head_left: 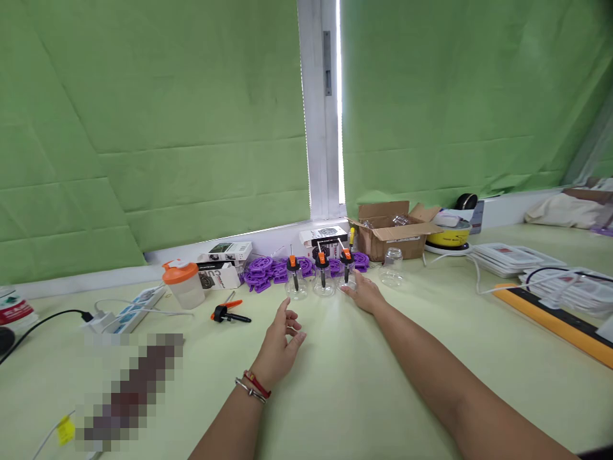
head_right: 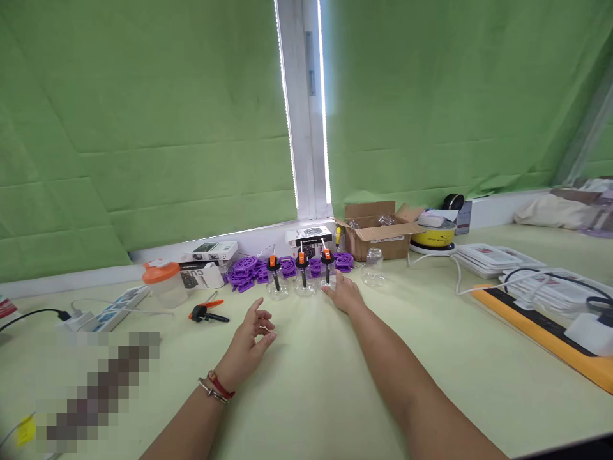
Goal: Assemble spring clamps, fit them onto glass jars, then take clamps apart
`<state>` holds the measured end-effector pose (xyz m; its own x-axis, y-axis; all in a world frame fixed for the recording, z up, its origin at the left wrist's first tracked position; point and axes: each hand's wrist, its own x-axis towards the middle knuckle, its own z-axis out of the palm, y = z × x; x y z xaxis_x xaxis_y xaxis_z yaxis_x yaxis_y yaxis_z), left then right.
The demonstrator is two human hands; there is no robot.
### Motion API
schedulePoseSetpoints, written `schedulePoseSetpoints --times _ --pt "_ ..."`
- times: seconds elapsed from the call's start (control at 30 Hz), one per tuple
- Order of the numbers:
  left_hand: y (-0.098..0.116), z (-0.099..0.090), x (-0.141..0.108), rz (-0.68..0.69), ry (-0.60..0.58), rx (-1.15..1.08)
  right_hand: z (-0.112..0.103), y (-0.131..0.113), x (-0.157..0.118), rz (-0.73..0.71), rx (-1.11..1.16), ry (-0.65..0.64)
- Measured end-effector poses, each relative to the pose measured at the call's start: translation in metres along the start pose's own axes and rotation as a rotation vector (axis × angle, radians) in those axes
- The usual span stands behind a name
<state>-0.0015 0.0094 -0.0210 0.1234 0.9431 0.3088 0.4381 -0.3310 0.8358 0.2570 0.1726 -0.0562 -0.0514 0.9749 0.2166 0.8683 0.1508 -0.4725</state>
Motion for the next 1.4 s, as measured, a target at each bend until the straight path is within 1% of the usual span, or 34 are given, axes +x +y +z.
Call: schedulePoseSetpoints --times 0.27,0.4,0.5,0.57,0.6,0.67,0.73,0.77,0.83,0.9,0.97,1.03,1.1,1.13,1.17,1.27,1.3,1.4 --pt "-0.001 -0.001 0.0 -0.041 -0.015 -0.04 0.005 0.004 0.007 -0.007 -0.02 0.009" --pt "-0.004 -0.004 0.001 -0.041 0.0 0.029 0.006 0.005 0.006 0.001 -0.029 0.0" --pt "-0.014 -0.017 0.007 0.017 0.109 0.183 0.006 0.005 0.004 0.001 -0.025 0.0" --pt "-0.026 -0.033 0.013 0.044 0.217 0.339 0.005 0.004 0.002 0.01 -0.007 0.008" --pt "-0.033 -0.042 0.016 0.021 0.262 0.435 0.004 0.003 0.0 0.014 0.003 0.024" --pt "-0.047 -0.061 0.021 -0.083 0.338 0.62 0.001 0.001 -0.004 0.007 0.012 0.11" --pt "-0.057 -0.076 0.024 -0.179 0.425 0.772 -0.004 -0.003 -0.009 -0.032 -0.001 0.266" --pt "-0.06 -0.081 0.024 -0.22 0.459 0.822 -0.007 -0.004 -0.011 -0.058 -0.016 0.351" --pt "-0.064 -0.087 0.023 -0.297 0.487 0.887 -0.015 -0.004 -0.015 -0.074 -0.047 0.502" --pt "-0.065 -0.089 0.022 -0.353 0.476 0.922 -0.023 0.001 -0.017 -0.026 -0.062 0.61" --pt "-0.066 -0.087 0.022 -0.393 0.448 0.933 -0.03 0.013 -0.016 0.071 -0.05 0.693" --pt "-0.068 -0.086 0.022 -0.427 0.428 0.929 -0.033 0.029 -0.013 0.196 -0.021 0.744" --pt "-0.07 -0.086 0.023 -0.45 0.424 0.925 -0.035 0.048 -0.008 0.356 0.018 0.716" --pt "-0.071 -0.086 0.023 -0.457 0.423 0.925 -0.036 0.057 -0.005 0.441 0.043 0.677" --pt "-0.071 -0.086 0.023 -0.459 0.421 0.927 -0.037 0.065 -0.002 0.496 0.061 0.62" --pt "-0.071 -0.086 0.022 -0.436 0.407 0.946 -0.038 0.081 0.007 0.481 0.03 0.434" --pt "-0.07 -0.086 0.022 -0.423 0.408 0.956 -0.038 0.084 0.01 0.481 0.016 0.39" --pt "-0.066 -0.086 0.021 -0.395 0.446 0.985 -0.038 0.088 0.016 0.505 -0.035 0.318"
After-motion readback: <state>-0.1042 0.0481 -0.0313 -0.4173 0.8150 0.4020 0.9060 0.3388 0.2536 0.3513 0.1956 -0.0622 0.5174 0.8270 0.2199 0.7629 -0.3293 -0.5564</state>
